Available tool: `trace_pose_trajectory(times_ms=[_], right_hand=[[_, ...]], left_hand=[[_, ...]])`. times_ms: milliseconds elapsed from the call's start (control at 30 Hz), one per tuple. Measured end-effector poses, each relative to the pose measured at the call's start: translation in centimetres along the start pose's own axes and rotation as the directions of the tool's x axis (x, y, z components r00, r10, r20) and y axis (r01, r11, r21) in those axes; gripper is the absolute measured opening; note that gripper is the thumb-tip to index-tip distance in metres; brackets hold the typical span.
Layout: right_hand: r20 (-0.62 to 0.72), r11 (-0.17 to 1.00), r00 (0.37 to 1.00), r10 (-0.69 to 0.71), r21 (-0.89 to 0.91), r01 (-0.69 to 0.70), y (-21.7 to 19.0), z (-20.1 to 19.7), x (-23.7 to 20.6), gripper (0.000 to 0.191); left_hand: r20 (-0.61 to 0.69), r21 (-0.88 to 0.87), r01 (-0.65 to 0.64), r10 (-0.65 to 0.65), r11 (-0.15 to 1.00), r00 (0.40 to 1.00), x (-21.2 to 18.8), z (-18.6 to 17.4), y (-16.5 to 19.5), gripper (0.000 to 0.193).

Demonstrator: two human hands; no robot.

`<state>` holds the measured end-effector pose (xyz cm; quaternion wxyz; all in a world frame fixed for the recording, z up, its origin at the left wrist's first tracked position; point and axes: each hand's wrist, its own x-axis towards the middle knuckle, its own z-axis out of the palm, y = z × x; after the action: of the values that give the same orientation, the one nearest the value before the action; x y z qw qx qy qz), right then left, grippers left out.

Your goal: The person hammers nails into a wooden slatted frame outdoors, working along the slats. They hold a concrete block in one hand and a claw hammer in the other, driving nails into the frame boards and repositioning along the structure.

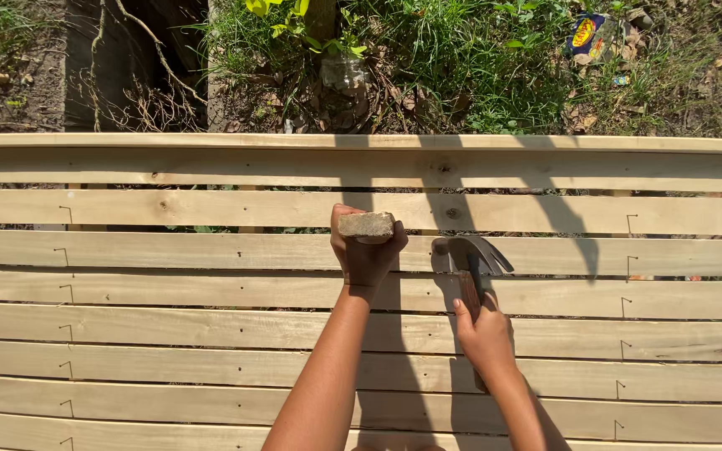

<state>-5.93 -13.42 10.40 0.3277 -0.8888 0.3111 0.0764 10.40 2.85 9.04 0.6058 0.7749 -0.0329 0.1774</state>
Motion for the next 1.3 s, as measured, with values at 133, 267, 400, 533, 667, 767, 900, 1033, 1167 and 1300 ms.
trace_pose_trajectory(times_ms=[133,267,400,533,667,767,900,1033,1167,1300], right_hand=[[-0.018,0.976,0.995,0.098,0.198,-0.093,-0.9,-2.7,-1.0,0.030],[-0.202,0.925,0.972,-0.124,0.332,0.187,-0.8,-2.8,-2.0,0.043],[-0.174,0.943,0.939,-0.295,0.104,0.315,0.9,-0.4,-1.4,0.033],[-0.075,0.987,0.985,-0.154,0.034,0.157,3.7,2.6,-0.3,0.021],[-0.077,0.980,0.978,-0.192,0.039,0.195,4.9,4.2,0.2,0.021],[-0.179,0.971,0.958,-0.225,0.039,0.236,3.7,3.5,0.3,0.029],[-0.015,0.982,0.999,-0.042,0.182,0.044,1.2,-0.2,0.1,0.030],[-0.151,0.931,0.954,-0.257,0.226,0.287,0.5,-3.0,-0.7,0.029],[-0.340,0.727,0.847,-0.409,0.439,0.528,1.4,-1.6,-0.7,0.037],[0.018,0.947,0.952,-0.306,-0.094,0.306,1.0,0.3,0.6,0.032]], left_hand=[[0.002,-0.036,0.048,-0.048,0.998,0.999,-0.2,0.1,-0.2,0.053],[0.004,-0.100,0.062,-0.062,0.993,0.998,-0.4,0.4,-0.1,0.052],[-0.025,0.023,0.009,-0.009,1.000,1.000,-0.5,0.2,0.0,0.052],[-0.035,0.009,-0.077,0.077,0.997,0.996,-1.6,-0.6,0.2,0.049],[-0.006,-0.096,-0.010,0.010,0.995,1.000,-2.3,-0.9,-0.2,0.049],[-0.005,-0.109,-0.018,0.017,0.994,1.000,-2.3,-0.9,-0.7,0.052],[0.010,-0.218,0.012,-0.009,0.976,1.000,-2.1,-0.8,-0.9,0.055],[-0.017,-0.119,-0.011,0.009,0.993,1.000,-2.0,-0.7,-1.0,0.053],[-0.024,-0.063,-0.031,0.030,0.998,0.999,-1.9,-0.6,-1.3,0.055],[-0.025,0.080,-0.066,0.069,0.995,0.997,-2.4,-0.5,-0.9,0.055]])
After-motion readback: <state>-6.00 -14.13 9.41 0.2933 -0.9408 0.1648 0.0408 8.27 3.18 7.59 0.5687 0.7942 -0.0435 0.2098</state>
